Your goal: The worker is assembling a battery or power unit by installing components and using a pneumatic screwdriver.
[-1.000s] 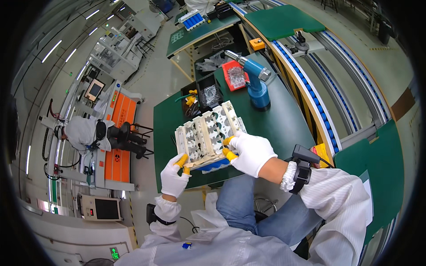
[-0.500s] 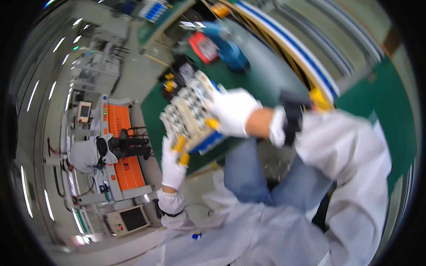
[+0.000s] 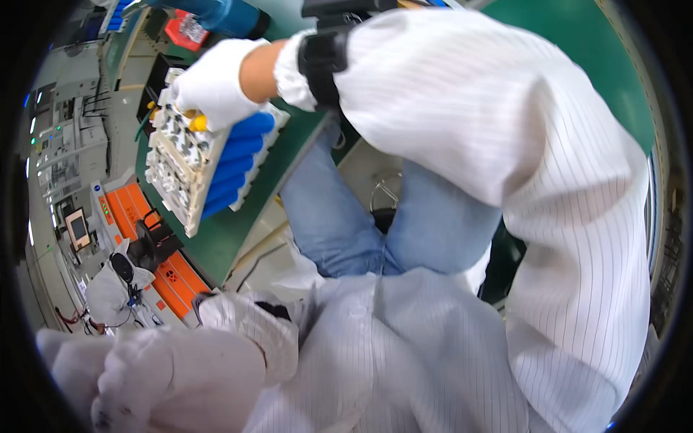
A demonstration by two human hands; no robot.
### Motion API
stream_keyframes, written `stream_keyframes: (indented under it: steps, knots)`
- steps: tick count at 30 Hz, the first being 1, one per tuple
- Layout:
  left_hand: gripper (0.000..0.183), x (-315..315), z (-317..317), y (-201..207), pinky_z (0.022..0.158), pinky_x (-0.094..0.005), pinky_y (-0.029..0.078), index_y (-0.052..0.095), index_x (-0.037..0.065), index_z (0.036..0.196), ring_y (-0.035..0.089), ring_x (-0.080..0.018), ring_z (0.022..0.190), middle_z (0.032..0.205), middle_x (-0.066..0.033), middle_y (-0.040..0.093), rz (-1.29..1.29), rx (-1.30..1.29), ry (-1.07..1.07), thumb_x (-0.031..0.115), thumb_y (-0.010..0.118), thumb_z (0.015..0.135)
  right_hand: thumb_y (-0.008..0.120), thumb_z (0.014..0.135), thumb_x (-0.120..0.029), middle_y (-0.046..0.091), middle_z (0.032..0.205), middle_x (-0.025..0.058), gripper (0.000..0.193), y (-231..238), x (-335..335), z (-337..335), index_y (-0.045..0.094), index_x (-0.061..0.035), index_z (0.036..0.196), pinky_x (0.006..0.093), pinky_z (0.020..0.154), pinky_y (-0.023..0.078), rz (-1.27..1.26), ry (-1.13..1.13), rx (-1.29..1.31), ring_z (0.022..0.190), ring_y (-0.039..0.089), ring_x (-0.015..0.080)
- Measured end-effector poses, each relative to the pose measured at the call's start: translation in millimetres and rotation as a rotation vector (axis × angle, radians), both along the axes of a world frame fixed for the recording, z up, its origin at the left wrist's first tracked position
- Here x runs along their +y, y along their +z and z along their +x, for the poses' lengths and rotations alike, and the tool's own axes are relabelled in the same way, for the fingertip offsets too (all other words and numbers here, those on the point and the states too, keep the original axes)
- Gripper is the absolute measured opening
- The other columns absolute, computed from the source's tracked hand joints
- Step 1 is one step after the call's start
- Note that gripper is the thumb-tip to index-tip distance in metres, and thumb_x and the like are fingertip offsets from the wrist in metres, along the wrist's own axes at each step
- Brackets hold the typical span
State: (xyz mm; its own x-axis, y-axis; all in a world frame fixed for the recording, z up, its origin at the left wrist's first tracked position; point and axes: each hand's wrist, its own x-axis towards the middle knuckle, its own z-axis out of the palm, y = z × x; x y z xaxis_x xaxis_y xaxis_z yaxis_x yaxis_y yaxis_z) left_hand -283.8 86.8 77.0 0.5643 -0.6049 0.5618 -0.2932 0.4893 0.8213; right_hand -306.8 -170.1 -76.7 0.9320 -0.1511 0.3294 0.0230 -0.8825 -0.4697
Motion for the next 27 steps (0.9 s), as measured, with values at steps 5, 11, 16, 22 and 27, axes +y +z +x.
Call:
stream_keyframes:
  steps: [5,11,16,22,27]
  knots:
    - [0.029,-6,9,3,0.090,-0.0382,0.049,0.060,0.003,0.112,0.061,-0.0229,0.098,0.105,-0.0069,0.062,0.029,-0.005,0.000,0.027,0.052,0.097,0.065,0.086,-0.031,0.062,0.106,0.0052,0.024,12,-9,-2,0.069,-0.0140,0.101,0.0411,0.076,0.054,-0.038,0.003,-0.029,0.090,0.066,0.0291]
    - [0.028,-2,13,-3,0.090,-0.0388,0.049,0.061,0.004,0.111,0.061,-0.0226,0.099,0.104,-0.0062,0.063,0.009,0.006,0.003,0.027,0.053,0.097,0.066,0.085,-0.029,0.061,0.104,0.0044,0.023,18,-10,-6,0.068,-0.0133,0.102,0.0399,0.075,0.053,-0.002,-0.015,0.047,0.089,0.066,0.0285]
    - [0.028,-5,13,2,0.090,-0.0394,0.048,0.062,0.005,0.110,0.061,-0.0224,0.099,0.104,-0.0056,0.063,0.027,-0.010,0.013,0.028,0.054,0.096,0.068,0.083,-0.029,0.062,0.103,0.0040,0.024,13,-15,1,0.068,-0.0136,0.103,0.0391,0.075,0.053,0.052,0.018,0.082,0.089,0.066,0.0282]
    - [0.027,-8,16,1,0.090,-0.0401,0.048,0.063,0.006,0.108,0.061,-0.0222,0.099,0.103,-0.0049,0.064,0.015,-0.012,-0.016,0.029,0.054,0.096,0.064,0.087,-0.032,0.061,0.100,0.0052,0.022,10,-22,2,0.068,-0.0128,0.098,0.0404,0.075,0.053,0.029,0.038,0.031,0.088,0.065,0.0286]
    - [0.027,-10,17,8,0.090,-0.0406,0.047,0.063,0.007,0.107,0.061,-0.0220,0.099,0.102,-0.0043,0.064,0.008,0.004,-0.040,0.030,0.055,0.095,0.066,0.088,-0.029,0.062,0.105,0.0045,0.023,15,-29,-4,0.069,-0.0115,0.102,0.0388,0.076,0.053,0.119,0.040,0.071,0.090,0.066,0.0277]
